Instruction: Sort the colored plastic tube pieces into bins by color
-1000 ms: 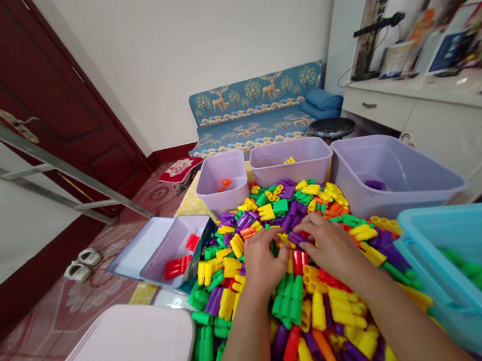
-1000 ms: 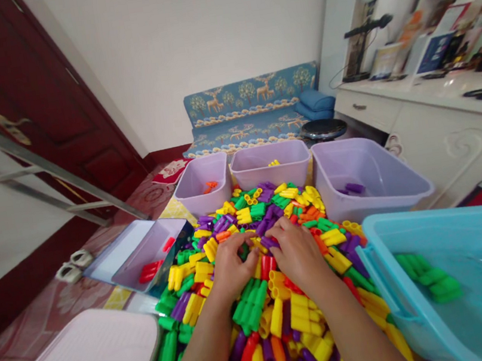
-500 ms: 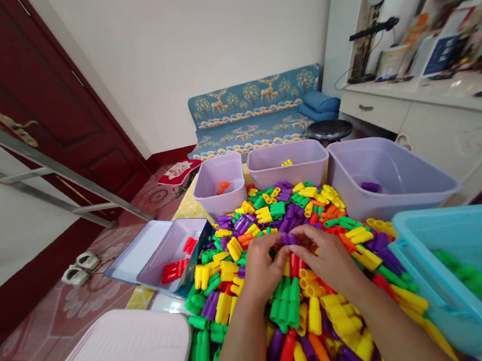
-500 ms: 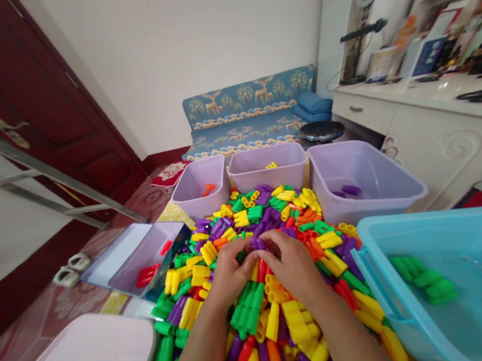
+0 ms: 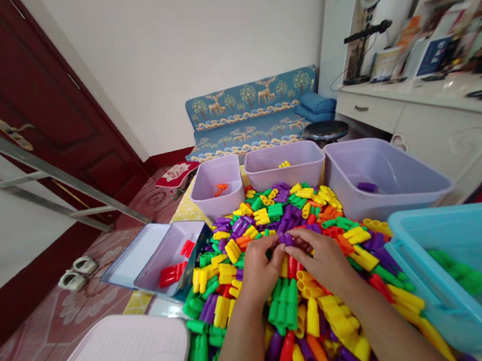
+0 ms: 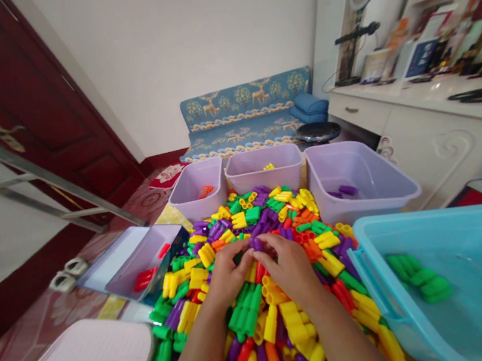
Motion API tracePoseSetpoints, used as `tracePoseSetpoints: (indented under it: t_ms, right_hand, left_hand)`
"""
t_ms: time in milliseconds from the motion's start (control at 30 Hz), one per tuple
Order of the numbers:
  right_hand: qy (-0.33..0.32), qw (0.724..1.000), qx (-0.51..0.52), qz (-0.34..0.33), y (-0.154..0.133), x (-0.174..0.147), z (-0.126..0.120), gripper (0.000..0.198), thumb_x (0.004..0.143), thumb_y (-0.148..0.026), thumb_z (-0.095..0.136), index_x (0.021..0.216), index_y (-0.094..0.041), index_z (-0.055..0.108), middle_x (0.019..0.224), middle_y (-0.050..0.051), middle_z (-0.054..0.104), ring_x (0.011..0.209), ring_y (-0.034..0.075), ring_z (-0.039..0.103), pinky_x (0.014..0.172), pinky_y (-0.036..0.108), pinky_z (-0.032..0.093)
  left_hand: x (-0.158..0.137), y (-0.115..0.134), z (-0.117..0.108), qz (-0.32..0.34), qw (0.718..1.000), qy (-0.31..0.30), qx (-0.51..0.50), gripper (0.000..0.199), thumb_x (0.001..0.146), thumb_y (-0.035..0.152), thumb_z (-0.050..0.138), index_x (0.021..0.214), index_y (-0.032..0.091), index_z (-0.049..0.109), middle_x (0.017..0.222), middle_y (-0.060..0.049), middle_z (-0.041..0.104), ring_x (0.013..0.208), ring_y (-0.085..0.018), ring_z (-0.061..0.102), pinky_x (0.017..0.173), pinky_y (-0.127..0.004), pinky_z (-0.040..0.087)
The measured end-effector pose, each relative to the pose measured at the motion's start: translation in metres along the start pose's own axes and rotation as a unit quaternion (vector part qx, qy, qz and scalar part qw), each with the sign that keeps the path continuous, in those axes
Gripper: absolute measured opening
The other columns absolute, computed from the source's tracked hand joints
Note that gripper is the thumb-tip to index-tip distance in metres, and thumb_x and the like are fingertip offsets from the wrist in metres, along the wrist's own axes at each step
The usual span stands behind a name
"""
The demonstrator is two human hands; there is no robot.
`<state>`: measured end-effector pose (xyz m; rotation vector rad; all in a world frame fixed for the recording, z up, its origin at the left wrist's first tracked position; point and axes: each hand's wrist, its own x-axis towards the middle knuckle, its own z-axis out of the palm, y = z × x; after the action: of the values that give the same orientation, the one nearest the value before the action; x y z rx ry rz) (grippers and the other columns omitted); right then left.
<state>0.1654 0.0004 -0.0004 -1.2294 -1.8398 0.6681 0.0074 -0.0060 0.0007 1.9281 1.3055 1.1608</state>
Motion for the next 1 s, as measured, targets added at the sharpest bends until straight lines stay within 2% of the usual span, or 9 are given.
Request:
tracePoseSetpoints:
  t_ms: [367, 533, 633, 700, 767, 800, 867, 933, 1000]
  right_hand:
    - [0.003, 1.000, -0.006, -0.005, 0.007, 0.000, 0.005, 0.021, 0.082, -0.025, 0.058, 0.101, -0.021, 0.065, 0.097, 0.006, 0.071, 0.083, 0.020, 0.066, 0.078, 0.036, 0.053]
    - [-0.007, 0.999, 0.016, 0.026, -0.002, 0.008, -0.012, 0.021, 0.077, -0.027, 0.063, 0.097, -0.020, 0.068, 0.082, 0.003, 0.071, 0.069, 0.019, 0.065, 0.066, 0.033, 0.054]
    - [0.142, 0.977, 0.139, 0.076, -0.011, 0.018, -0.034, 0.029, 0.076, -0.036, 0.067, 0.099, -0.020, 0.067, 0.083, 0.003, 0.071, 0.067, 0.018, 0.066, 0.065, 0.032, 0.055]
    - [0.277, 0.919, 0.269, 0.079, -0.015, 0.023, -0.045, 0.036, 0.078, -0.042, 0.066, 0.107, -0.021, 0.063, 0.098, 0.005, 0.071, 0.077, 0.017, 0.068, 0.073, 0.032, 0.055]
    - [0.329, 0.873, 0.351, 0.084, -0.013, 0.025, -0.050, 0.041, 0.079, -0.047, 0.063, 0.111, -0.021, 0.061, 0.105, 0.007, 0.070, 0.081, 0.016, 0.068, 0.076, 0.032, 0.055]
    - [0.319, 0.872, 0.358, 0.095, -0.010, 0.024, -0.050, 0.042, 0.079, -0.048, 0.063, 0.110, -0.020, 0.061, 0.103, 0.007, 0.070, 0.081, 0.017, 0.068, 0.074, 0.033, 0.055]
    - [0.259, 0.911, 0.295, 0.124, -0.003, 0.020, -0.047, 0.041, 0.078, -0.049, 0.063, 0.105, -0.018, 0.064, 0.096, 0.008, 0.072, 0.077, 0.019, 0.068, 0.070, 0.033, 0.055]
    - [0.176, 0.966, 0.134, 0.132, 0.002, 0.014, -0.046, 0.033, 0.078, -0.044, 0.062, 0.098, -0.019, 0.068, 0.091, 0.008, 0.073, 0.075, 0.021, 0.068, 0.068, 0.035, 0.054]
    - [0.085, 0.986, -0.076, 0.122, 0.003, 0.007, -0.047, 0.020, 0.078, -0.038, 0.061, 0.085, -0.022, 0.070, 0.084, 0.007, 0.073, 0.074, 0.024, 0.068, 0.067, 0.037, 0.051]
  left_hand:
    - [0.000, -0.002, 0.000, -0.013, 1.000, 0.014, 0.005, 0.022, 0.089, 0.026, 0.055, 0.101, 0.019, 0.071, 0.097, -0.005, 0.074, 0.089, -0.020, 0.067, 0.084, -0.030, 0.051]
    - [0.000, -0.005, 0.002, -0.029, 0.998, 0.045, -0.027, 0.024, 0.089, 0.030, 0.056, 0.104, 0.018, 0.070, 0.100, -0.006, 0.073, 0.090, -0.019, 0.067, 0.083, -0.030, 0.052]
    - [-0.001, -0.007, 0.002, -0.039, 0.997, 0.058, -0.026, 0.023, 0.090, 0.030, 0.055, 0.104, 0.018, 0.070, 0.100, -0.006, 0.073, 0.091, -0.019, 0.067, 0.083, -0.030, 0.052]
    - [-0.001, -0.006, 0.001, -0.034, 0.997, 0.060, -0.016, 0.022, 0.089, 0.029, 0.056, 0.101, 0.019, 0.071, 0.098, -0.006, 0.074, 0.091, -0.019, 0.067, 0.083, -0.030, 0.052]
    - [-0.001, -0.006, 0.001, -0.027, 0.998, 0.061, -0.007, 0.020, 0.089, 0.028, 0.056, 0.099, 0.019, 0.071, 0.097, -0.005, 0.074, 0.091, -0.019, 0.067, 0.084, -0.030, 0.052]
    - [-0.001, -0.006, 0.001, -0.026, 0.998, 0.060, -0.005, 0.020, 0.089, 0.027, 0.056, 0.098, 0.019, 0.071, 0.097, -0.005, 0.074, 0.092, -0.019, 0.067, 0.085, -0.030, 0.052]
    - [0.000, -0.006, 0.000, -0.023, 0.998, 0.056, -0.002, 0.019, 0.089, 0.026, 0.055, 0.097, 0.020, 0.072, 0.096, -0.005, 0.074, 0.092, -0.019, 0.067, 0.085, -0.030, 0.051]
    - [0.000, -0.006, 0.001, -0.021, 0.998, 0.054, 0.001, 0.019, 0.089, 0.024, 0.055, 0.097, 0.020, 0.072, 0.096, -0.005, 0.074, 0.092, -0.019, 0.067, 0.084, -0.030, 0.052]
    - [0.000, -0.007, 0.001, -0.018, 0.998, 0.054, 0.003, 0.018, 0.088, 0.024, 0.056, 0.096, 0.020, 0.072, 0.096, -0.004, 0.074, 0.092, -0.019, 0.067, 0.084, -0.030, 0.051]
